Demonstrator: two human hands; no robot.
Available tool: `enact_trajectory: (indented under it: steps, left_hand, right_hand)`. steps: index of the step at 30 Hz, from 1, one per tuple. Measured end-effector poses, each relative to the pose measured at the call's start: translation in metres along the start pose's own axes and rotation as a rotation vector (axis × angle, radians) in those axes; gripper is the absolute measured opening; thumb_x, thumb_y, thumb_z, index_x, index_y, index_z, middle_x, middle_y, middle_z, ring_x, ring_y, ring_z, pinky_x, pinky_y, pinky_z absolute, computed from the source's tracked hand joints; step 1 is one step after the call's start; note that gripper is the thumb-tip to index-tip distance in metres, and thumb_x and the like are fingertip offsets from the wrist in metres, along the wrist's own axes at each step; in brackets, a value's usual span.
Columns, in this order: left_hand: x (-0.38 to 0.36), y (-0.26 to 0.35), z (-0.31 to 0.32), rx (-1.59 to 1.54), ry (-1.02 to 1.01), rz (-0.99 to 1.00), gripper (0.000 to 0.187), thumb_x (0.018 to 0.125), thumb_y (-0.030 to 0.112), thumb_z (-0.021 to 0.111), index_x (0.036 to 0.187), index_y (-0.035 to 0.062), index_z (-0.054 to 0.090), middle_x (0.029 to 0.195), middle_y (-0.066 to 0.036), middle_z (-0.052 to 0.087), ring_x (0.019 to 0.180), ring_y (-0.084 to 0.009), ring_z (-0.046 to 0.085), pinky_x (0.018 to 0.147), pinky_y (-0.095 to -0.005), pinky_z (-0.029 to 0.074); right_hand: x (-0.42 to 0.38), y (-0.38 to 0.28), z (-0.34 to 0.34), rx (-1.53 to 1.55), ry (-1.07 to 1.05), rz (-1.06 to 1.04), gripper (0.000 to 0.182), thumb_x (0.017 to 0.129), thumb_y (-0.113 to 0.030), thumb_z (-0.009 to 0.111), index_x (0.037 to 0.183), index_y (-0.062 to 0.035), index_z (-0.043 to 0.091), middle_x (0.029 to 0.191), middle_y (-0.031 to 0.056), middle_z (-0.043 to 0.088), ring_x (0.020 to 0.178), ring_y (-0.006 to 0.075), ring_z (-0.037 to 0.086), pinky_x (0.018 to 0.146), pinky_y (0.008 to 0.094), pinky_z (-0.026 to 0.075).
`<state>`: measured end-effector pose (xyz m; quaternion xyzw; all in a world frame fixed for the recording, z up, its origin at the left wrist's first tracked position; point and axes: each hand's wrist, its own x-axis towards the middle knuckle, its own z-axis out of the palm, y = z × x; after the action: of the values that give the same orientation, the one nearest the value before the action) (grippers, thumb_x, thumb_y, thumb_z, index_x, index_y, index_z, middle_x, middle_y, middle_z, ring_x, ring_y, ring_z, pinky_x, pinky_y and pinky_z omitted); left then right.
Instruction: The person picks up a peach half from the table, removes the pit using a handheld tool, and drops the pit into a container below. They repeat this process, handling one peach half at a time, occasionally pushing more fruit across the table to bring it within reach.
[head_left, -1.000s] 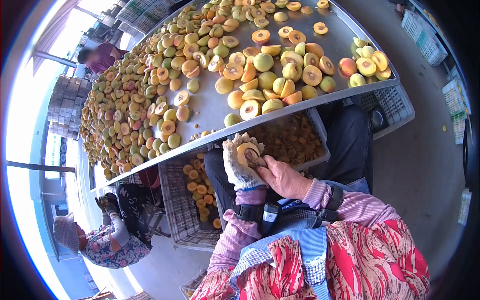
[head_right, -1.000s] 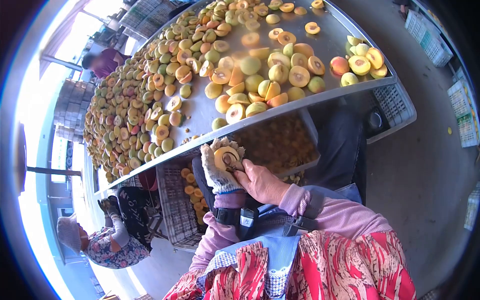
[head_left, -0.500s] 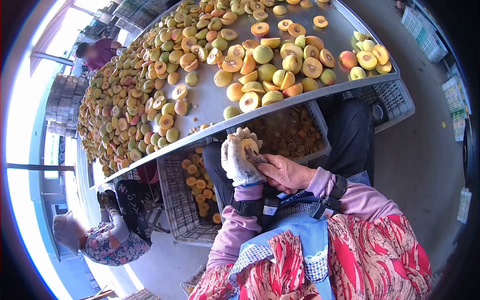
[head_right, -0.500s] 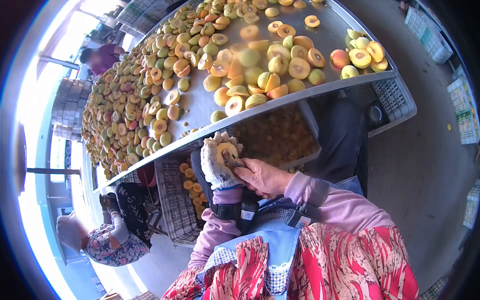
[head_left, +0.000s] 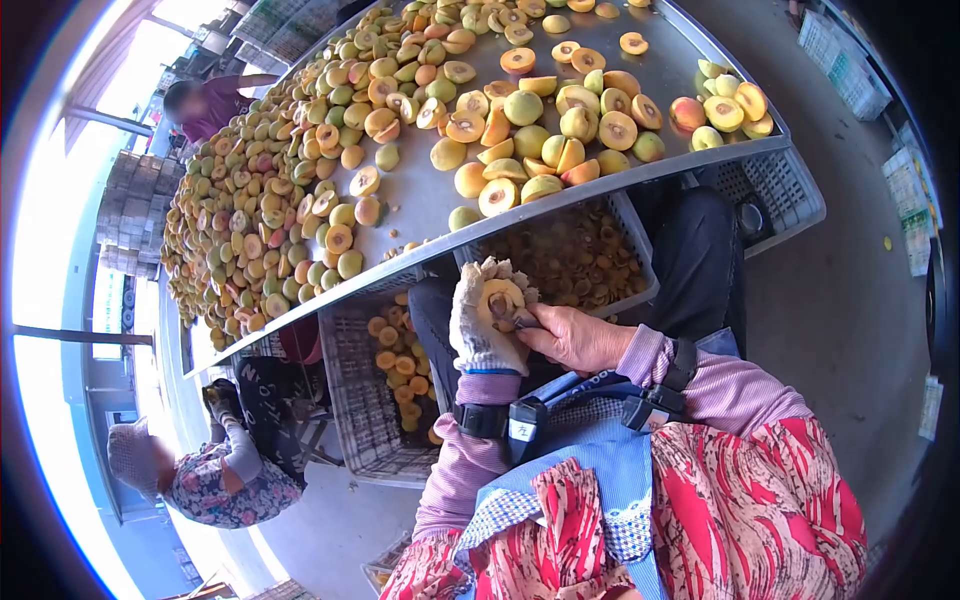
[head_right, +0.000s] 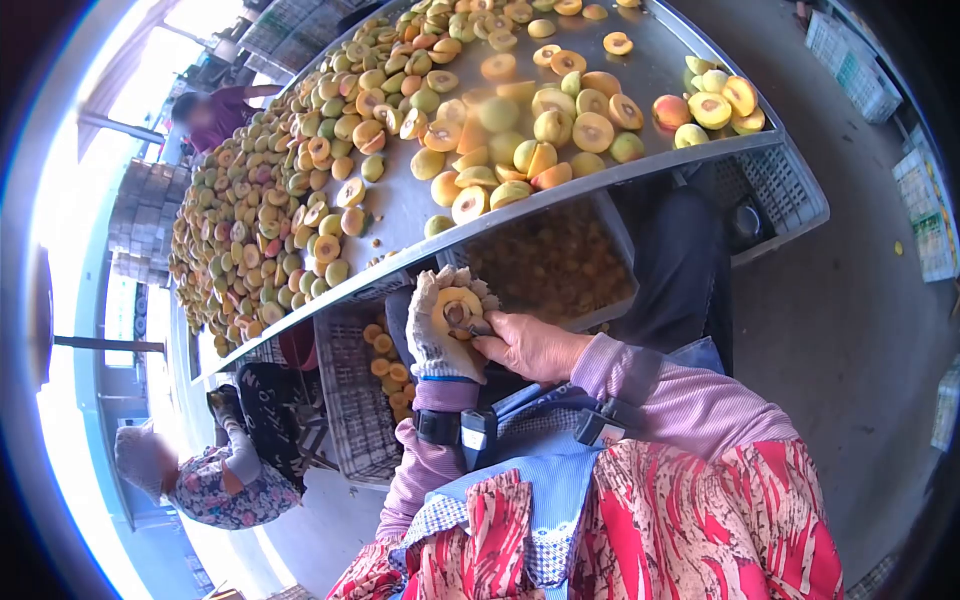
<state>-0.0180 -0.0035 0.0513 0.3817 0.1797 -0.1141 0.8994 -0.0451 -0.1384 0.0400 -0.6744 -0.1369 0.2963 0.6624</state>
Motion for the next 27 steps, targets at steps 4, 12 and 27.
enact_trajectory:
  steps: [4, 12, 27]
  left_hand:
    - [-0.004, -0.013, 0.007, 0.212, 0.146, 0.339, 0.030, 0.088, 0.034, 0.055, 0.096, 0.0055, 0.057, 0.088, -0.009, 0.061, 0.078, -0.0250, 0.059, 0.070, -0.0392, 0.051]
    - [0.006, -0.003, -0.004, 0.255, -0.041, 0.009, 0.018, 0.081, 0.014, 0.062, 0.092, -0.0009, 0.061, 0.085, -0.011, 0.064, 0.071, -0.0220, 0.062, 0.064, -0.0329, 0.052]
    - [0.015, -0.007, -0.026, 0.117, 0.012, -0.013, 0.025, 0.082, 0.022, 0.061, 0.095, 0.0012, 0.060, 0.087, -0.012, 0.063, 0.077, -0.0253, 0.060, 0.070, -0.0372, 0.051]
  right_hand:
    - [-0.006, -0.008, 0.002, -0.074, 0.017, 0.006, 0.036, 0.092, -0.026, 0.047, 0.117, 0.0001, 0.044, 0.098, 0.0210, 0.058, 0.095, 0.0298, 0.056, 0.088, 0.0368, 0.042]
    - [-0.015, -0.006, -0.017, 0.072, -0.151, 0.230, 0.041, 0.095, -0.032, 0.041, 0.132, -0.0158, 0.034, 0.061, 0.0000, 0.046, 0.037, 0.0082, 0.036, 0.033, 0.0227, 0.032]
    - [-0.001, -0.006, -0.008, 0.138, -0.201, 0.305, 0.032, 0.095, -0.032, 0.039, 0.117, -0.0090, 0.042, 0.059, 0.0026, 0.048, 0.038, 0.0114, 0.045, 0.034, 0.0259, 0.038]
